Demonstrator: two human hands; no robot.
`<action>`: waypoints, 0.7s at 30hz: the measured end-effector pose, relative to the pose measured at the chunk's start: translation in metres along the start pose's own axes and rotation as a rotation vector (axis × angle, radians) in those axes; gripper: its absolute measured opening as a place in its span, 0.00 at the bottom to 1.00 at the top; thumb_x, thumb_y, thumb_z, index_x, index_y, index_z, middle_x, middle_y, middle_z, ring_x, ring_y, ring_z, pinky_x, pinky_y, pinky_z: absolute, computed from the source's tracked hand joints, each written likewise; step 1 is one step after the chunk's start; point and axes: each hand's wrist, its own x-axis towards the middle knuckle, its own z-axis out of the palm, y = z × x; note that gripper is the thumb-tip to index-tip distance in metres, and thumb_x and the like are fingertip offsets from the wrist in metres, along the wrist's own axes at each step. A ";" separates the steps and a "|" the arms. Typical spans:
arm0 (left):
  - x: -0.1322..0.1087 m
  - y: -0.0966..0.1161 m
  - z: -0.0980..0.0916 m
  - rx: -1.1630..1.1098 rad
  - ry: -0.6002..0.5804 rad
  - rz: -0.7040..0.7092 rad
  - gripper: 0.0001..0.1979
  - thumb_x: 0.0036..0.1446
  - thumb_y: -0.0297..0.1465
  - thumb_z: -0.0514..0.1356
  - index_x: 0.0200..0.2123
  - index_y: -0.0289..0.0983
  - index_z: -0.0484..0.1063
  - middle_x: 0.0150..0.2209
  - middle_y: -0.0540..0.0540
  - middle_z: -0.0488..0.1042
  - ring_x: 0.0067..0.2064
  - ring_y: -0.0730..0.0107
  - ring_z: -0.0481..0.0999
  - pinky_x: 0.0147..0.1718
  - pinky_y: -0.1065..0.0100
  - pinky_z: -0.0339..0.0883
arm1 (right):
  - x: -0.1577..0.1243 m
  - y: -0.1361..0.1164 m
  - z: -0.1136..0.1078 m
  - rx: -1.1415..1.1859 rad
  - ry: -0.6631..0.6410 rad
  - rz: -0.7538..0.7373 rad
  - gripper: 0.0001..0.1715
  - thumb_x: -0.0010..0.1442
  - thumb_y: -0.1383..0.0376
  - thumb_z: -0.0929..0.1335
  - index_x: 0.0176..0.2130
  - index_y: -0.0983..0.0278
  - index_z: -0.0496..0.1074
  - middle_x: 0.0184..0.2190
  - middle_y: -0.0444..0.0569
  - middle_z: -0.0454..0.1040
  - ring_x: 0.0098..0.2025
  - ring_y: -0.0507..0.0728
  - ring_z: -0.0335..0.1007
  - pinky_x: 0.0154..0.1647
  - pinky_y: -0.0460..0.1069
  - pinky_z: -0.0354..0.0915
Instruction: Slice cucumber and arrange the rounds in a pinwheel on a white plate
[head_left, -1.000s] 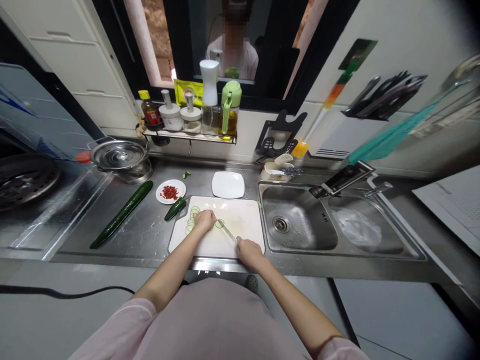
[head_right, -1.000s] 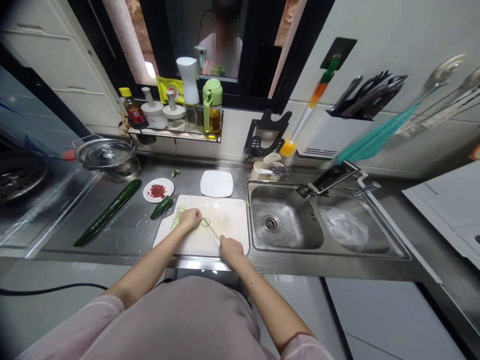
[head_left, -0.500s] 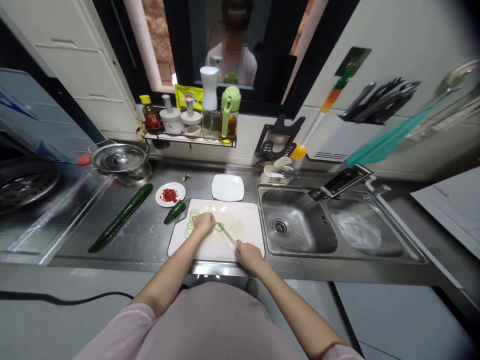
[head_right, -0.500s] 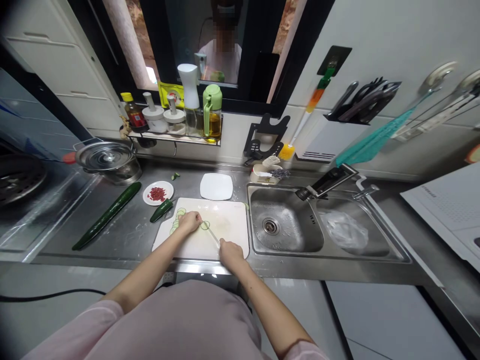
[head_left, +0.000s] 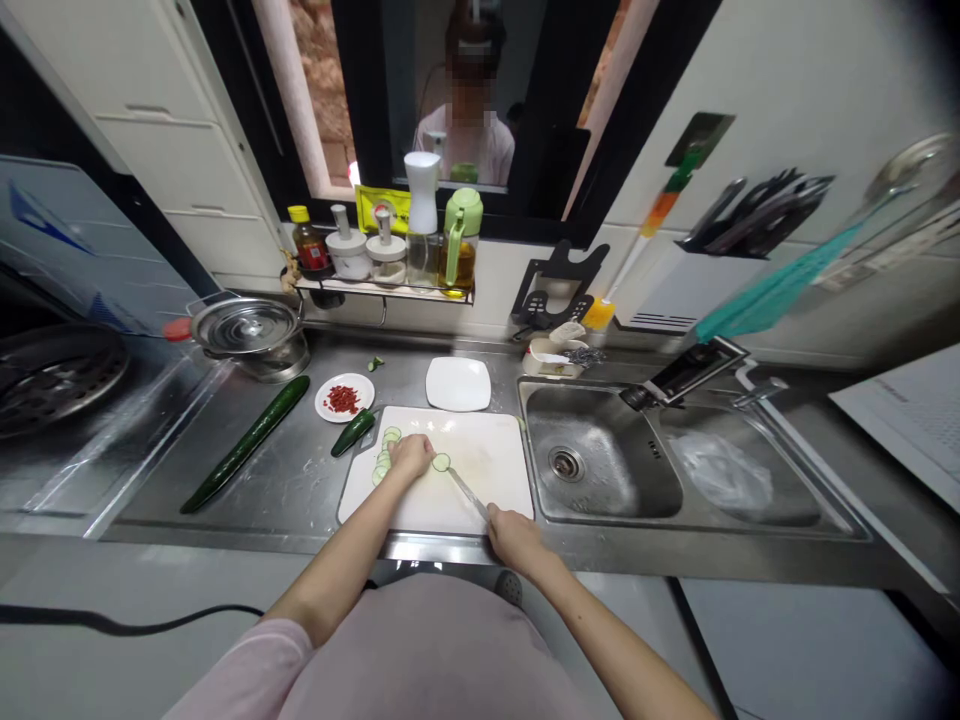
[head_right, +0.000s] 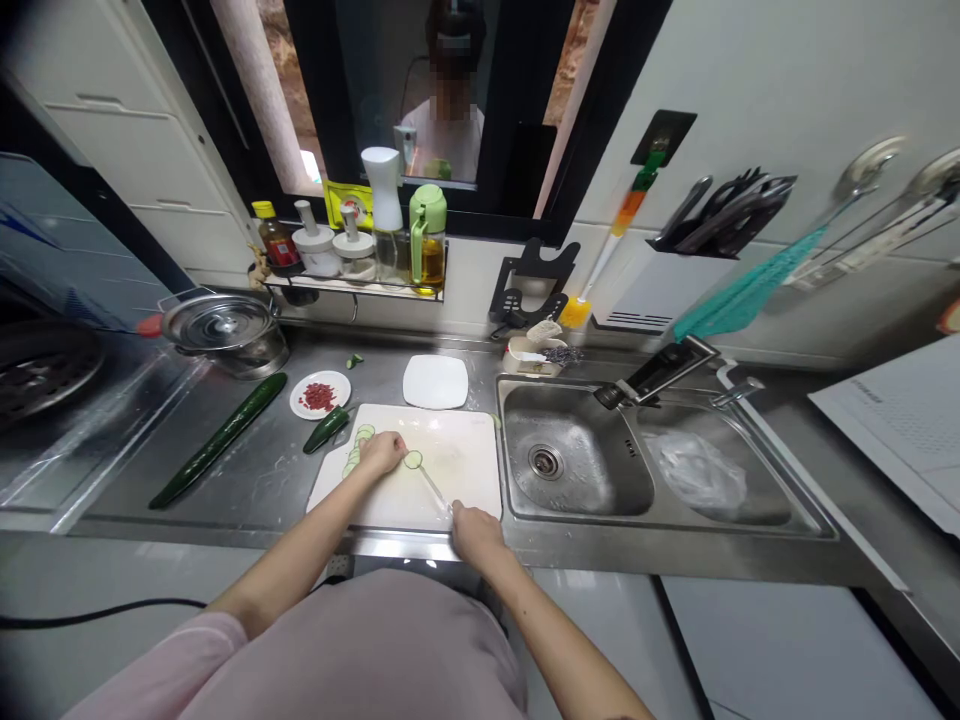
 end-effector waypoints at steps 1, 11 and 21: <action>0.000 0.000 0.000 0.000 0.001 -0.001 0.07 0.54 0.36 0.58 0.33 0.42 0.74 0.39 0.46 0.79 0.46 0.58 0.75 0.50 0.57 0.55 | 0.000 0.001 0.000 -0.001 -0.001 -0.005 0.18 0.64 0.67 0.57 0.50 0.65 0.67 0.42 0.60 0.77 0.46 0.63 0.74 0.41 0.53 0.63; -0.009 0.001 0.002 0.021 0.044 0.046 0.11 0.57 0.36 0.53 0.33 0.40 0.74 0.41 0.43 0.78 0.46 0.56 0.73 0.49 0.56 0.56 | 0.001 0.006 0.019 0.054 0.067 0.010 0.17 0.65 0.64 0.55 0.48 0.63 0.67 0.39 0.58 0.78 0.43 0.62 0.74 0.39 0.52 0.62; -0.020 0.005 0.007 0.034 0.046 0.064 0.14 0.54 0.43 0.57 0.39 0.41 0.71 0.47 0.41 0.73 0.51 0.51 0.68 0.50 0.52 0.53 | 0.027 0.045 0.023 0.601 0.195 0.169 0.14 0.64 0.60 0.59 0.45 0.65 0.66 0.23 0.44 0.73 0.25 0.52 0.70 0.29 0.44 0.59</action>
